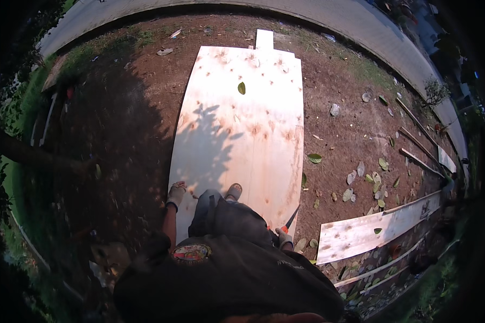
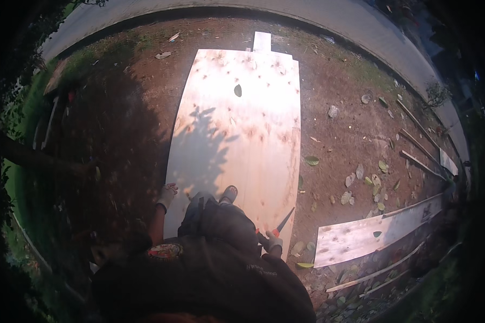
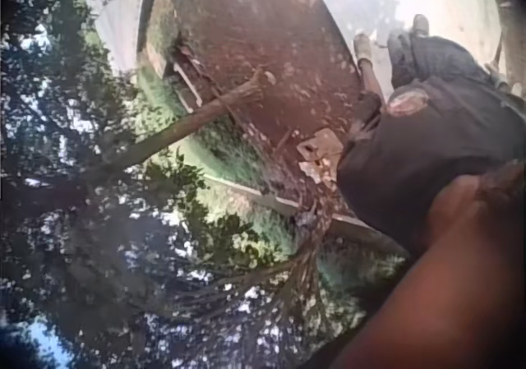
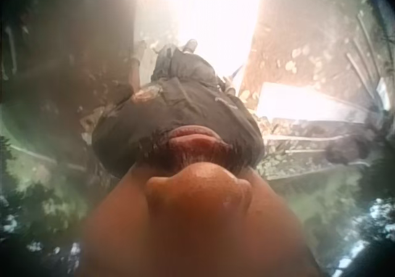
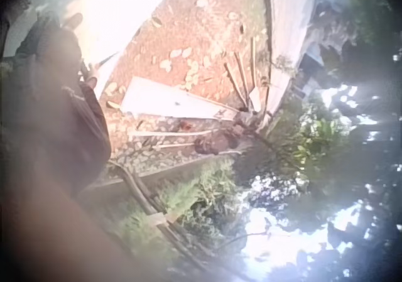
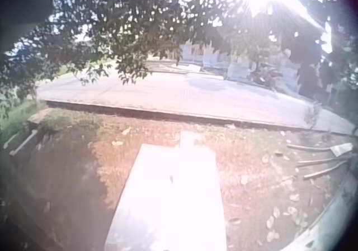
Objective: The person uses a hand saw to cut a large sheet of plywood placed on the ground. They hold the saw with both hands and make repeated back-and-forth strokes along a straight line, gradually deepening the cut through the board.
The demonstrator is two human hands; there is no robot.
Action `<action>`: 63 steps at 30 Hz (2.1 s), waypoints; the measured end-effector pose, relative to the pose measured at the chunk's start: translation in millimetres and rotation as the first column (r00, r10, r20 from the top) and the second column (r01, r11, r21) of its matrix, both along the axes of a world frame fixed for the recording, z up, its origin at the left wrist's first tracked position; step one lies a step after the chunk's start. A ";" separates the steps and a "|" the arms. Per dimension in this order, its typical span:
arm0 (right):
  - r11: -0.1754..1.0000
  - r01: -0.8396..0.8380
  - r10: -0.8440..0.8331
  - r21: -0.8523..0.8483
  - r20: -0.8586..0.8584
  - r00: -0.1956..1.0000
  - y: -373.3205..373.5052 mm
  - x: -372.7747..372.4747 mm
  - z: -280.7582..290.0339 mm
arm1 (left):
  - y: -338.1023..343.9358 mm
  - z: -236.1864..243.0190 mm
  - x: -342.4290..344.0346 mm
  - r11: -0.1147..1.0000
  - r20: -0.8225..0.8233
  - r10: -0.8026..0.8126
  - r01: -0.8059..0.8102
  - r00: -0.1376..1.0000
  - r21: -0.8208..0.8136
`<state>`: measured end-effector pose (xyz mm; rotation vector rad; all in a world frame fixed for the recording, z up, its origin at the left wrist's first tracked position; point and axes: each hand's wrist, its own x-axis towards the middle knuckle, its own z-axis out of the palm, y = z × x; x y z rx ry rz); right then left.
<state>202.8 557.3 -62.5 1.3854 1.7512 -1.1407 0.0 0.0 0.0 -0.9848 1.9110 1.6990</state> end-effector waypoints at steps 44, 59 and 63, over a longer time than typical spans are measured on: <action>0.803 0.486 -0.549 -0.344 -0.109 0.829 11.7 -763.4 70.4 | 22.7 -102.3 -524.3 0.838 0.296 -0.514 0.545 0.805 -0.029; 0.929 0.363 -0.360 -0.079 0.045 0.932 64.5 -902.5 33.9 | 102.6 -35.2 -870.8 0.995 0.020 -0.082 0.081 0.996 0.064; 0.990 0.036 -0.020 0.136 -0.111 0.994 81.4 -991.4 60.8 | 103.0 -11.3 -933.2 0.999 -0.100 -0.011 0.016 0.995 0.050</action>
